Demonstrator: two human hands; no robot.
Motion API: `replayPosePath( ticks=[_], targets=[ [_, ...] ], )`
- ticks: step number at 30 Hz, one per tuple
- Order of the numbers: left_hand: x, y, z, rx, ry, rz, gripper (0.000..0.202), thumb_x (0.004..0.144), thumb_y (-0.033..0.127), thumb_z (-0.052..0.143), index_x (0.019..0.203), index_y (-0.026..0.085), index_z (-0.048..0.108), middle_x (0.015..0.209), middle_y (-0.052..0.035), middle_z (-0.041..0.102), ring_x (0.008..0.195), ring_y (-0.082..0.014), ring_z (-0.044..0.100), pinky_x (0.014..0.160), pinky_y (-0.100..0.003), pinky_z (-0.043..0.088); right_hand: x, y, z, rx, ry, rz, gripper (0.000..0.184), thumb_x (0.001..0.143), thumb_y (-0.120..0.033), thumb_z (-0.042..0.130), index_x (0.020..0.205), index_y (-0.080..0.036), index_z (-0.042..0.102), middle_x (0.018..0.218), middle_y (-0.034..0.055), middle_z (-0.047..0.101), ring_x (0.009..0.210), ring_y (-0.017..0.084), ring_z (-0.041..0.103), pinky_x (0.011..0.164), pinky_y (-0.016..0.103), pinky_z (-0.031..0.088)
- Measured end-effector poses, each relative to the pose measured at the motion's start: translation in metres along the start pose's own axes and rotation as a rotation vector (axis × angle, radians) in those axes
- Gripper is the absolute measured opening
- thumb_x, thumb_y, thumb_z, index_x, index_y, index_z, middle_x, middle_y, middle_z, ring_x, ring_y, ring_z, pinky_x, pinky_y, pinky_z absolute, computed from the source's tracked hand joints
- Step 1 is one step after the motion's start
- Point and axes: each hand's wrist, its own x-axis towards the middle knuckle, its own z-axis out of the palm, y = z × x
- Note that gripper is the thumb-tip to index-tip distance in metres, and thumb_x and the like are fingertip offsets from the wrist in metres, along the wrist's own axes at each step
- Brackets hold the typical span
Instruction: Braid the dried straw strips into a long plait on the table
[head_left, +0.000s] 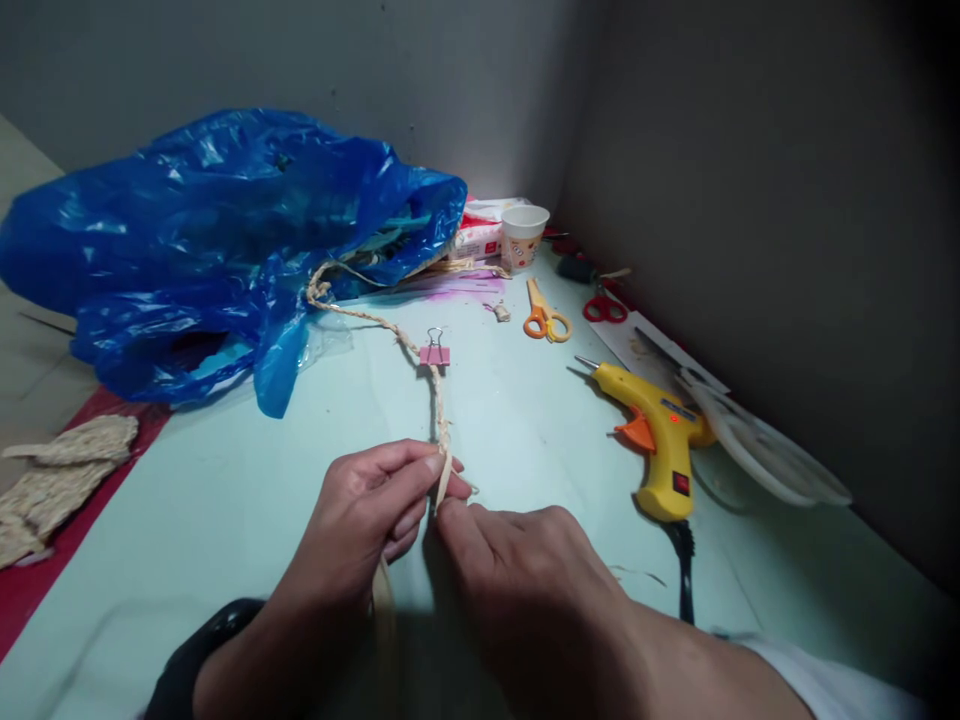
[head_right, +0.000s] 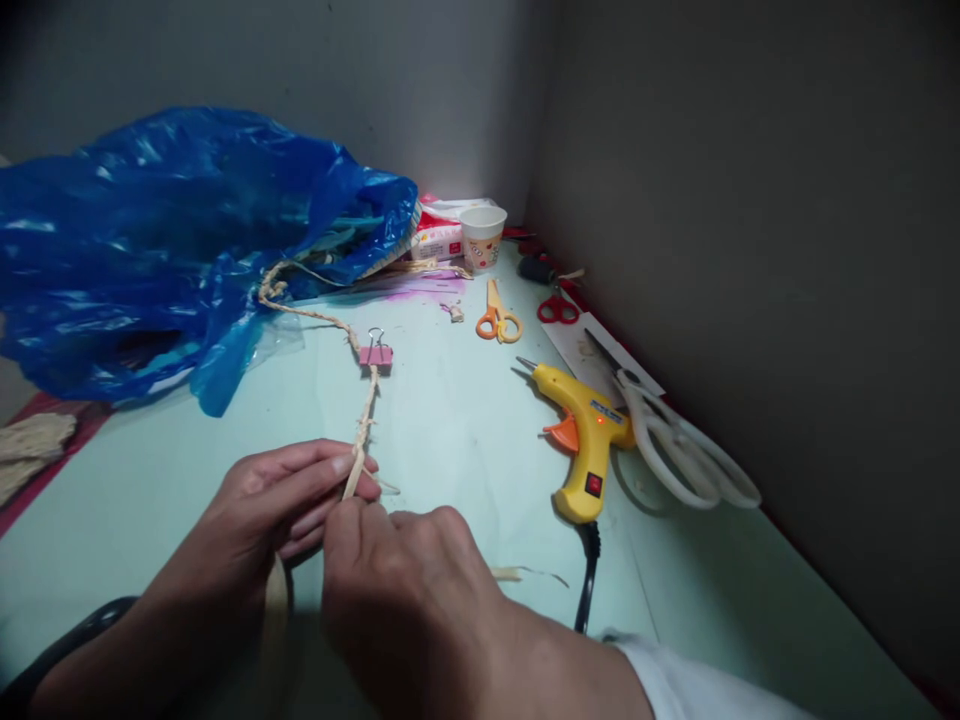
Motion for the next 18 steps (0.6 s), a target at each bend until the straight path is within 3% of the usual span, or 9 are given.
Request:
replayPosePath(
  ticks=[4,7,9,11,14,16,18],
  targets=[
    [-0.002,-0.002,0.0,-0.017,0.01,0.013,0.021,0.072,0.036,0.071,0.076,0.016,0.071,0.07,-0.0034,0.067,0.055,-0.0083,0.051,0.047,-0.017,0.033,0.002,0.003,-0.004,-0.001,0.069,-0.006,0.019,0.085,-0.01,0.045,0.084,-0.013,0.063,0.071,0.007,0.066,0.057,0.019,0.06,0.048,0.032,0.032],
    [-0.002,-0.004,-0.003,-0.072,-0.014,0.058,0.02,0.071,0.034,0.073,0.076,0.015,0.069,0.06,0.0016,0.059,0.047,-0.0052,0.042,0.043,-0.016,0.029,0.007,0.011,-0.015,0.163,0.224,0.124,0.02,0.09,-0.027,0.048,0.081,-0.016,0.063,0.075,0.0063,0.065,0.069,0.02,0.06,0.062,0.034,0.04],
    [-0.002,-0.006,-0.006,-0.122,-0.058,0.062,0.019,0.073,0.032,0.072,0.075,0.014,0.068,0.055,0.0038,0.054,0.042,-0.0025,0.033,0.04,-0.015,0.024,0.011,0.019,-0.023,0.355,0.258,0.293,0.019,0.089,-0.031,0.05,0.093,-0.016,0.061,0.087,0.0072,0.066,0.079,0.02,0.059,0.071,0.033,0.042],
    [-0.002,-0.007,-0.007,-0.165,-0.086,0.042,0.016,0.074,0.029,0.072,0.077,0.014,0.069,0.054,0.0038,0.055,0.041,-0.0021,0.035,0.04,-0.014,0.028,0.016,0.025,-0.026,0.602,0.147,0.369,0.022,0.09,-0.031,0.05,0.105,-0.016,0.058,0.092,0.0067,0.066,0.083,0.018,0.059,0.072,0.029,0.044],
    [-0.002,-0.007,-0.006,-0.185,-0.107,0.034,0.018,0.074,0.026,0.072,0.088,0.015,0.069,0.057,0.0015,0.061,0.048,-0.0063,0.051,0.049,-0.016,0.04,0.021,0.028,-0.024,0.959,-0.086,0.31,0.022,0.094,-0.033,0.043,0.101,-0.016,0.056,0.086,0.0039,0.065,0.077,0.014,0.059,0.068,0.025,0.044],
    [-0.003,-0.007,-0.005,-0.189,-0.091,0.041,0.02,0.072,0.025,0.072,0.089,0.015,0.07,0.055,0.0024,0.06,0.047,-0.0069,0.052,0.05,-0.017,0.042,0.023,0.026,-0.02,1.023,-0.107,0.305,0.023,0.096,-0.033,0.04,0.095,-0.016,0.055,0.082,0.0031,0.063,0.073,0.013,0.057,0.066,0.023,0.043],
    [-0.003,-0.007,-0.003,-0.197,-0.049,0.046,0.02,0.07,0.023,0.074,0.088,0.015,0.07,0.051,0.0056,0.055,0.042,-0.0042,0.044,0.047,-0.016,0.038,0.023,0.023,-0.017,0.946,-0.046,0.322,0.021,0.095,-0.031,0.041,0.091,-0.016,0.055,0.082,0.0031,0.062,0.074,0.012,0.055,0.066,0.023,0.041]
  ],
)
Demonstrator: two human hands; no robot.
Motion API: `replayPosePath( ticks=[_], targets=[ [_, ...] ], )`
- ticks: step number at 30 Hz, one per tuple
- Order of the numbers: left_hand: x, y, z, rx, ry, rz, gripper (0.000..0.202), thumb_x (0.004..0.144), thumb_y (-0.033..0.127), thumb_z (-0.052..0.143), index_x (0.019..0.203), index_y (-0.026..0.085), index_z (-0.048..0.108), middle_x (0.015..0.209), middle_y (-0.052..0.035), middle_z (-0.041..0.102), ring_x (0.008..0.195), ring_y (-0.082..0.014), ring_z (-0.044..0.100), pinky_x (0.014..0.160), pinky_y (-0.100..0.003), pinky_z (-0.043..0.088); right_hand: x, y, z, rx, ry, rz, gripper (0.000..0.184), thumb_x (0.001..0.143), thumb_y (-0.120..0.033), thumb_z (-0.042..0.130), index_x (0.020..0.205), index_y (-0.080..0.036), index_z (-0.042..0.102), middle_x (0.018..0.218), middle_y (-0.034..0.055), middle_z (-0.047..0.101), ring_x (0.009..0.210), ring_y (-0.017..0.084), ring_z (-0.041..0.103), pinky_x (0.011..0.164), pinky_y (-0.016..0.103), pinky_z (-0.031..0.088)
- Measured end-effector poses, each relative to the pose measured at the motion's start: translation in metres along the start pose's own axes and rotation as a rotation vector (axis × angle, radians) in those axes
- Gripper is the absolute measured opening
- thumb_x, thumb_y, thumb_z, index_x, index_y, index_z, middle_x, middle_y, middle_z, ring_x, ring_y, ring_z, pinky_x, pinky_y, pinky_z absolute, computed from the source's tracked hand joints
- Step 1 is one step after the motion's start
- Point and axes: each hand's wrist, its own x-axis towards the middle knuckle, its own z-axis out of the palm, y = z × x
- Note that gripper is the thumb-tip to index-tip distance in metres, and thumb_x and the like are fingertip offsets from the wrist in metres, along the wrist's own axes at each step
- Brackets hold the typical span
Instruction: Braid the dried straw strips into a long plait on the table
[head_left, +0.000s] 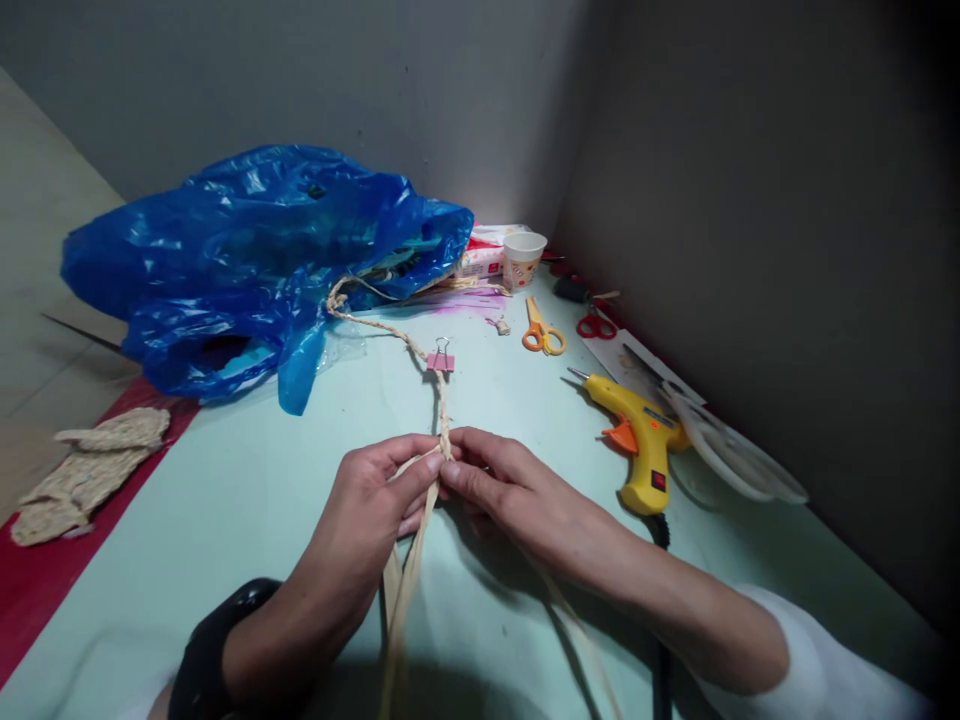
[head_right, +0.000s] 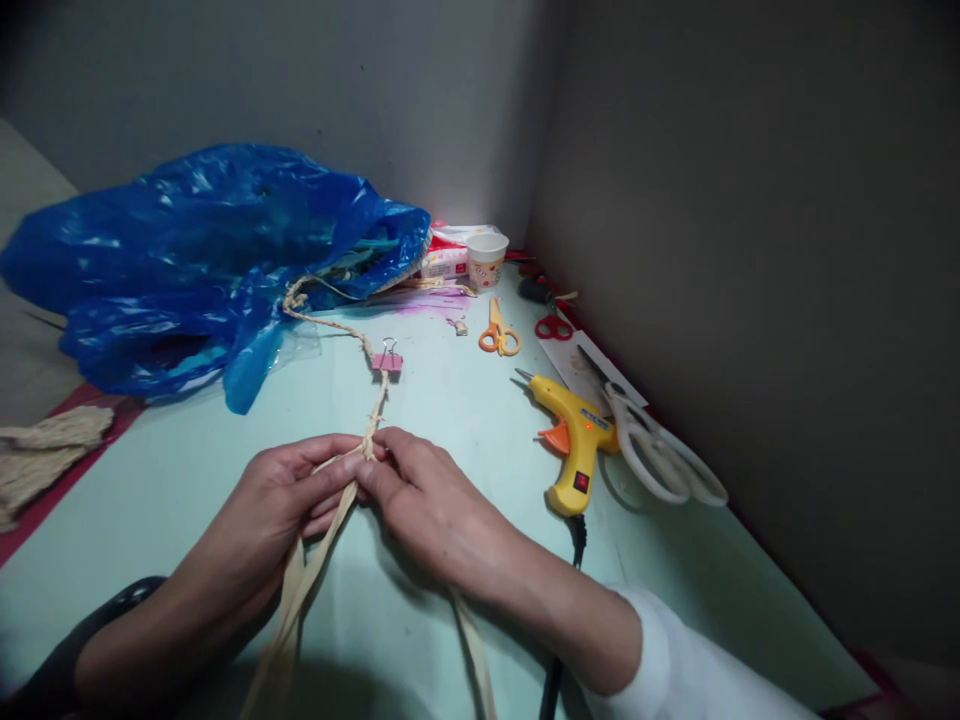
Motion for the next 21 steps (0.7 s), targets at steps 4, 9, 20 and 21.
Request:
replayPosePath(
  ticks=[4,9,20,21],
  targets=[
    [-0.0013,-0.003,0.0017,0.022,0.036,0.026,0.019,0.07,0.024,0.072,0.087,0.016,0.07,0.053,0.0062,0.054,0.041,-0.0035,0.037,0.042,-0.015,0.03,0.0007,0.0006,0.0028,-0.2,0.119,-0.091,0.026,0.096,-0.027,0.037,0.08,-0.017,0.054,0.073,-0.0002,0.058,0.067,0.011,0.048,0.064,0.023,0.036],
    [-0.003,-0.0075,0.0028,0.043,0.055,0.058,0.012,0.077,0.027,0.066,0.079,0.015,0.067,0.049,0.0083,0.044,0.041,-0.0032,0.029,0.04,-0.015,0.023,0.0022,0.0032,0.0049,-0.257,0.166,-0.135,0.03,0.095,-0.022,0.037,0.07,-0.017,0.053,0.062,-0.0036,0.052,0.057,0.009,0.042,0.059,0.022,0.032],
    [0.0017,-0.0042,-0.0005,0.053,-0.002,0.049,0.047,0.081,0.029,0.061,0.123,0.017,0.044,0.056,0.0083,0.05,0.042,-0.0045,0.03,0.041,-0.017,0.023,0.0018,0.0064,0.0097,-0.132,0.192,-0.089,0.03,0.092,-0.021,0.041,0.065,-0.016,0.054,0.059,-0.0036,0.051,0.056,0.009,0.041,0.056,0.021,0.031],
    [0.002,-0.0033,-0.0017,0.115,-0.01,0.071,0.043,0.083,0.03,0.058,0.122,0.018,0.045,0.058,0.0072,0.051,0.043,-0.0052,0.032,0.042,-0.017,0.024,0.0015,0.0066,0.0095,-0.147,0.202,-0.091,0.029,0.092,-0.022,0.042,0.067,-0.016,0.056,0.061,-0.0032,0.053,0.056,0.009,0.042,0.056,0.02,0.031]
  ],
)
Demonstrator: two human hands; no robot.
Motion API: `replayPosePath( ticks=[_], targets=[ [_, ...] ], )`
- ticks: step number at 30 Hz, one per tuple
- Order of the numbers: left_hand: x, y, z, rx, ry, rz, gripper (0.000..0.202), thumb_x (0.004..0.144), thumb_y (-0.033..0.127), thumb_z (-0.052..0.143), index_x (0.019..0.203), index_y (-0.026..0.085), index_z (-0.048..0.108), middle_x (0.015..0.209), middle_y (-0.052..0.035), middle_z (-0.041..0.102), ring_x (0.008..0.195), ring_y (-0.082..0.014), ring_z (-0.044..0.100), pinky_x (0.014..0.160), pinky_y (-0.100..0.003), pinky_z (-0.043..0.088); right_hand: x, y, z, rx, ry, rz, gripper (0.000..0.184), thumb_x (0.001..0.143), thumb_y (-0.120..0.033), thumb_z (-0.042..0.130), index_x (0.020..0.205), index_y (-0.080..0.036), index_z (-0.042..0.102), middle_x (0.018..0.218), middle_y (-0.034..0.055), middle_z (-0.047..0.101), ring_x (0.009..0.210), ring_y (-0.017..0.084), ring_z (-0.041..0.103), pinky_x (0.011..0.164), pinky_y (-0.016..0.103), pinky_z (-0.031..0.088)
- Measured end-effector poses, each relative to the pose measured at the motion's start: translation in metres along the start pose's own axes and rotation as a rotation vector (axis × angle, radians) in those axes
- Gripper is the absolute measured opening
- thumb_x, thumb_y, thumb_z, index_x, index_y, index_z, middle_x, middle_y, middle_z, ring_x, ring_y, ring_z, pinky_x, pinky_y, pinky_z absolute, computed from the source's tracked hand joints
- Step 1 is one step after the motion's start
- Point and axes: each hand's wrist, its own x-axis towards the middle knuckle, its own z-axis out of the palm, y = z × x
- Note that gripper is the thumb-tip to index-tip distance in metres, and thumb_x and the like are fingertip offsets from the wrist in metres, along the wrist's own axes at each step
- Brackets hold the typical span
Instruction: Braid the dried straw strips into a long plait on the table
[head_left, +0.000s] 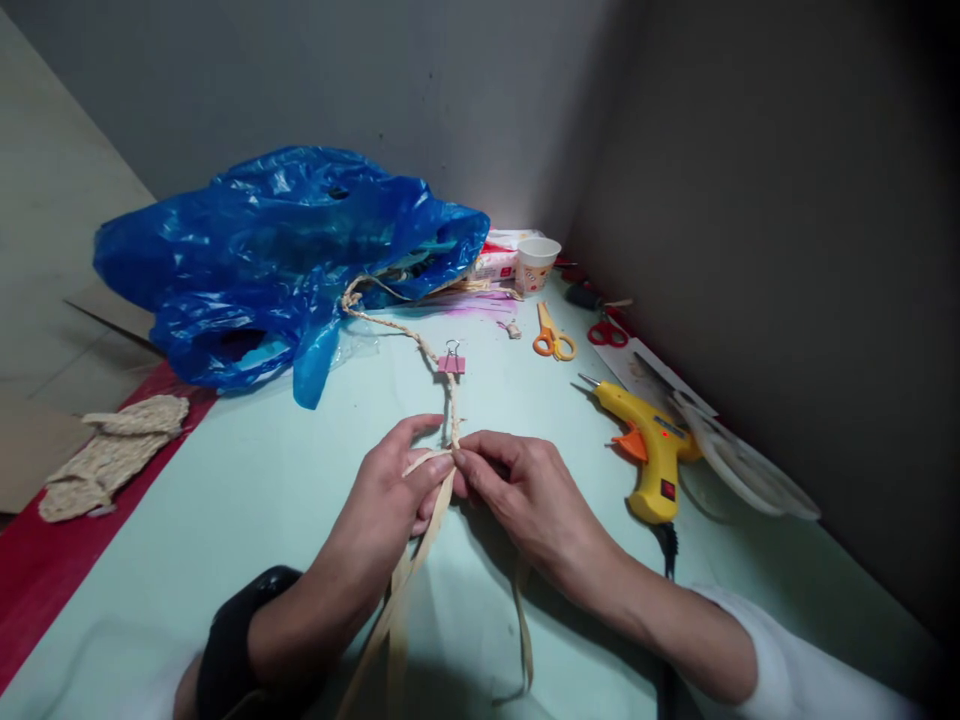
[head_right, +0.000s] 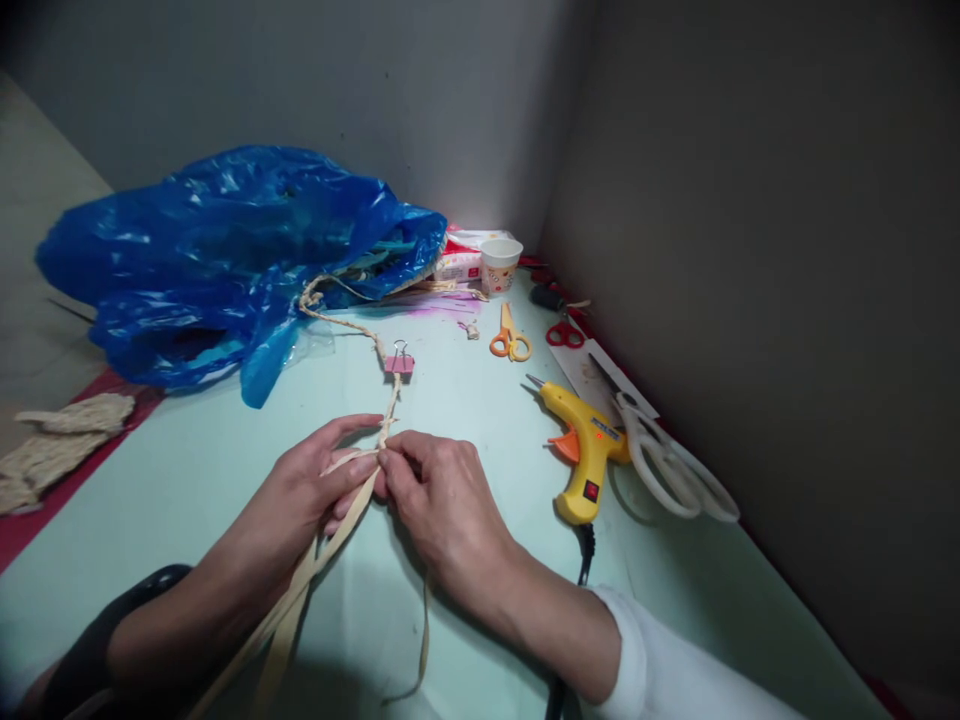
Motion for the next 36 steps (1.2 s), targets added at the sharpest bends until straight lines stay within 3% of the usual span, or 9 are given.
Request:
replayPosePath(
  ticks=[4,7,13,15,17,21,24,31,36],
  targets=[
    [0.0,0.003,-0.007,0.489,0.013,0.214,0.031,0.09,0.03,0.046,0.118,0.021,0.054,0.075,-0.0003,0.063,0.064,-0.0135,0.055,0.059,-0.025,0.04,0.0,0.0,-0.001,-0.066,0.018,-0.015,0.026,0.092,-0.022,0.043,0.073,-0.016,0.06,0.063,-0.0029,0.057,0.055,0.008,0.043,0.054,0.02,0.03],
    [-0.002,0.004,-0.012,0.894,0.027,0.404,0.03,0.093,0.026,0.039,0.114,0.02,0.059,0.095,-0.0063,0.066,0.088,-0.0196,0.06,0.079,-0.031,0.042,0.001,0.0,-0.003,-0.148,0.043,-0.005,0.025,0.091,-0.022,0.044,0.073,-0.015,0.061,0.061,-0.0026,0.056,0.055,0.008,0.042,0.054,0.021,0.03],
    [-0.008,0.009,-0.017,1.347,-0.021,0.445,0.028,0.094,0.022,0.033,0.099,0.022,0.06,0.085,-0.0052,0.063,0.077,-0.0221,0.059,0.071,-0.035,0.041,0.001,0.0,-0.003,-0.259,0.093,-0.027,0.023,0.089,-0.023,0.046,0.075,-0.016,0.062,0.056,-0.0036,0.05,0.051,0.008,0.035,0.052,0.023,0.026],
    [-0.01,0.012,-0.016,1.301,-0.026,0.402,0.026,0.094,0.026,0.032,0.085,0.021,0.057,0.077,-0.0034,0.061,0.07,-0.0203,0.057,0.068,-0.034,0.04,0.0,0.001,-0.002,-0.274,0.104,-0.043,0.024,0.09,-0.024,0.045,0.078,-0.015,0.064,0.057,-0.0035,0.049,0.052,0.008,0.035,0.052,0.024,0.026],
    [-0.01,0.013,-0.015,1.091,-0.061,0.306,0.029,0.094,0.032,0.034,0.074,0.021,0.052,0.067,-0.0007,0.057,0.061,-0.0168,0.054,0.06,-0.03,0.039,-0.001,0.0,-0.001,-0.262,0.108,-0.05,0.025,0.091,-0.025,0.045,0.077,-0.015,0.064,0.057,-0.0032,0.05,0.053,0.008,0.036,0.053,0.024,0.025],
    [-0.009,0.008,-0.011,0.425,-0.185,-0.068,0.031,0.091,0.043,0.038,0.075,0.021,0.052,0.051,0.0052,0.05,0.035,-0.0091,0.037,0.036,-0.022,0.028,0.0,0.0,-0.001,-0.178,0.079,-0.026,0.031,0.09,-0.023,0.045,0.063,-0.015,0.058,0.055,-0.003,0.05,0.053,0.008,0.037,0.053,0.024,0.026],
    [-0.011,0.001,-0.004,0.239,-0.223,-0.141,0.032,0.09,0.045,0.039,0.074,0.019,0.051,0.049,0.0035,0.055,0.032,-0.0098,0.042,0.035,-0.022,0.034,0.001,0.002,-0.002,-0.027,0.03,0.007,0.033,0.09,-0.024,0.045,0.059,-0.015,0.052,0.054,-0.0033,0.05,0.053,0.008,0.038,0.053,0.023,0.028],
    [-0.019,-0.004,0.011,0.69,-0.057,0.059,0.036,0.094,0.04,0.031,0.071,0.02,0.051,0.053,0.0011,0.058,0.041,-0.0129,0.052,0.045,-0.026,0.043,0.002,0.0,-0.005,0.434,-0.066,0.115,0.033,0.09,-0.032,0.048,0.068,-0.013,0.063,0.05,-0.0018,0.049,0.049,0.009,0.039,0.05,0.023,0.03],
    [-0.016,-0.006,0.011,1.075,0.025,0.389,0.033,0.094,0.025,0.029,0.075,0.02,0.055,0.074,-0.0052,0.065,0.066,-0.0192,0.062,0.065,-0.033,0.046,0.003,-0.003,-0.002,0.645,-0.004,0.185,0.025,0.085,-0.032,0.057,0.081,-0.011,0.071,0.059,0.001,0.059,0.051,0.009,0.046,0.052,0.022,0.035]
  ],
)
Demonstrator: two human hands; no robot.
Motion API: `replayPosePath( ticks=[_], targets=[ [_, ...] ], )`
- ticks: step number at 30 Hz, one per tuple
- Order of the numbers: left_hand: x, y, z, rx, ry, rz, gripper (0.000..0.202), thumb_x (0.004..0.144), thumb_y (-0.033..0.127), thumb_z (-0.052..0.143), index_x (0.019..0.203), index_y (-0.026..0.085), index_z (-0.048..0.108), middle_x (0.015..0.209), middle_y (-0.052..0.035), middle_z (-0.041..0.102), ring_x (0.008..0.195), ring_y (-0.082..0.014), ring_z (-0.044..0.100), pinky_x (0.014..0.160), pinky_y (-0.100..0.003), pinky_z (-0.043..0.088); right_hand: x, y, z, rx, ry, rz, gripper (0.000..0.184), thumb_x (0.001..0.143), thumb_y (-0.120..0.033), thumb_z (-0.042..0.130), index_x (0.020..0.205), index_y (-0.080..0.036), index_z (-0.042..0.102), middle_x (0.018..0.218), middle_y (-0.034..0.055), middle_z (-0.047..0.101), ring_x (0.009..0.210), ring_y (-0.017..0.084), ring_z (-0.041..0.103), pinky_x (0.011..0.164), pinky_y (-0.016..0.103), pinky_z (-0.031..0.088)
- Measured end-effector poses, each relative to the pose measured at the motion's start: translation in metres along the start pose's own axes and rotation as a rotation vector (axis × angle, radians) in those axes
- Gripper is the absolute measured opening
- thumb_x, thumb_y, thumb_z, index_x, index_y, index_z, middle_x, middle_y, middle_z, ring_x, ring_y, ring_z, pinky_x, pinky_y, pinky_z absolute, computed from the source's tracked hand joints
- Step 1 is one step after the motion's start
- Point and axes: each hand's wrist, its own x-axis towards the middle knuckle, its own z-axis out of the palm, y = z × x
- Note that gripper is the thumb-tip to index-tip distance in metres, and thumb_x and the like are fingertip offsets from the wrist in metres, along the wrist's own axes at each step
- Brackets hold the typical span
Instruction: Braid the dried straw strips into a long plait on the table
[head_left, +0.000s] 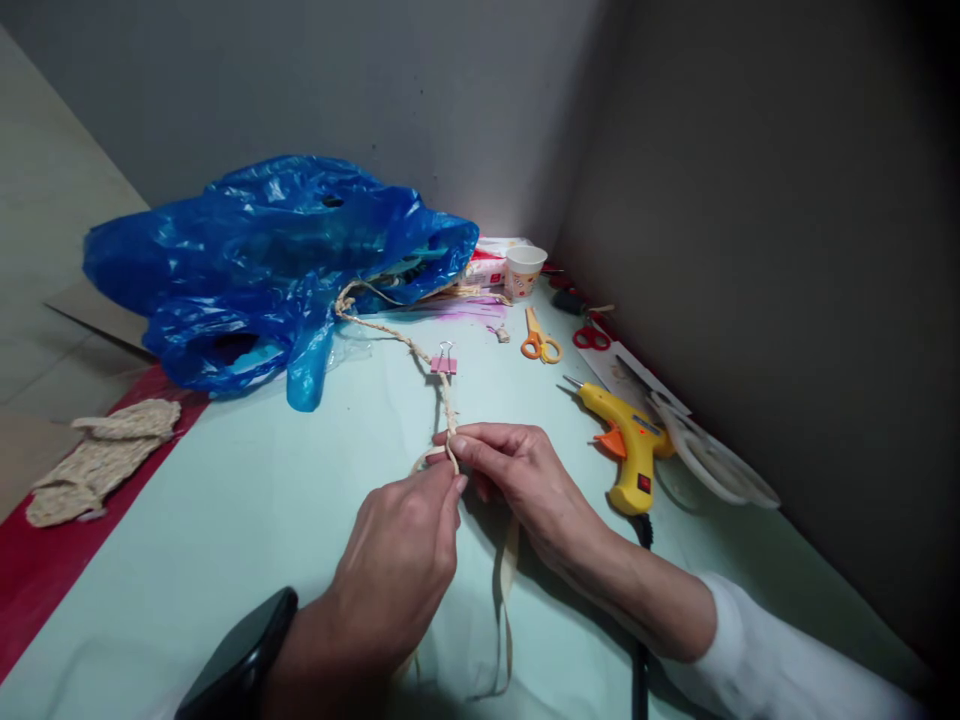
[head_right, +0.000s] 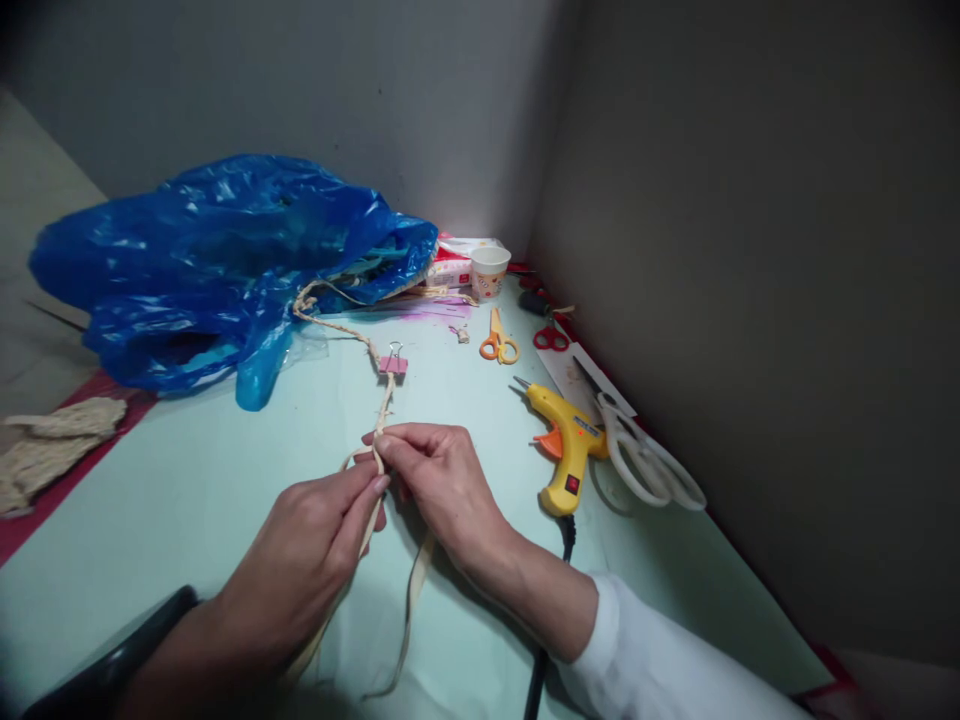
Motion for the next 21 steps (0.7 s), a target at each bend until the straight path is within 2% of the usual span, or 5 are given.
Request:
replayPosePath(
  ticks=[7,11,14,17,21],
  targets=[
    [-0.004,0.01,-0.001,0.324,-0.048,0.069,0.036,0.094,0.026,0.03,0.087,0.018,0.064,0.087,-0.0105,0.071,0.076,-0.0286,0.067,0.065,-0.04,0.044,0.003,0.006,-0.001,0.062,0.05,0.029,0.021,0.079,-0.031,0.065,0.076,-0.011,0.069,0.071,0.0038,0.066,0.061,0.01,0.053,0.06,0.023,0.04],
    [-0.003,0.006,-0.021,0.158,0.088,0.068,0.039,0.092,0.038,0.038,0.07,0.02,0.065,0.07,-0.0049,0.068,0.064,-0.0214,0.062,0.063,-0.035,0.041,0.0,0.006,-0.003,-0.001,0.046,0.042,0.026,0.08,-0.032,0.061,0.064,-0.011,0.065,0.056,-0.0009,0.055,0.05,0.007,0.038,0.052,0.022,0.032],
    [0.008,-0.006,-0.031,-0.058,0.216,0.009,0.025,0.089,0.036,0.047,0.09,0.019,0.066,0.091,-0.0057,0.067,0.086,-0.0214,0.061,0.079,-0.035,0.042,0.0,0.009,-0.004,-0.061,0.063,0.033,0.026,0.08,-0.032,0.06,0.063,-0.013,0.065,0.055,-0.001,0.054,0.05,0.008,0.037,0.052,0.022,0.031],
    [0.021,-0.015,-0.029,-0.456,-0.11,-0.039,0.023,0.089,0.036,0.047,0.093,0.019,0.061,0.087,-0.0036,0.064,0.084,-0.0181,0.059,0.078,-0.03,0.043,0.0,0.012,-0.002,-0.014,-0.014,0.0,0.028,0.083,-0.032,0.055,0.064,-0.014,0.063,0.06,0.0025,0.06,0.059,0.012,0.05,0.06,0.024,0.038],
    [0.029,-0.018,-0.018,-0.899,-0.393,-0.205,0.016,0.087,0.032,0.051,0.079,0.018,0.051,0.064,0.0047,0.046,0.048,-0.0057,0.034,0.045,-0.019,0.027,0.0,0.012,-0.002,-0.059,-0.059,-0.037,0.029,0.087,-0.032,0.048,0.068,-0.014,0.06,0.065,0.005,0.063,0.066,0.015,0.057,0.07,0.028,0.043]
  ],
)
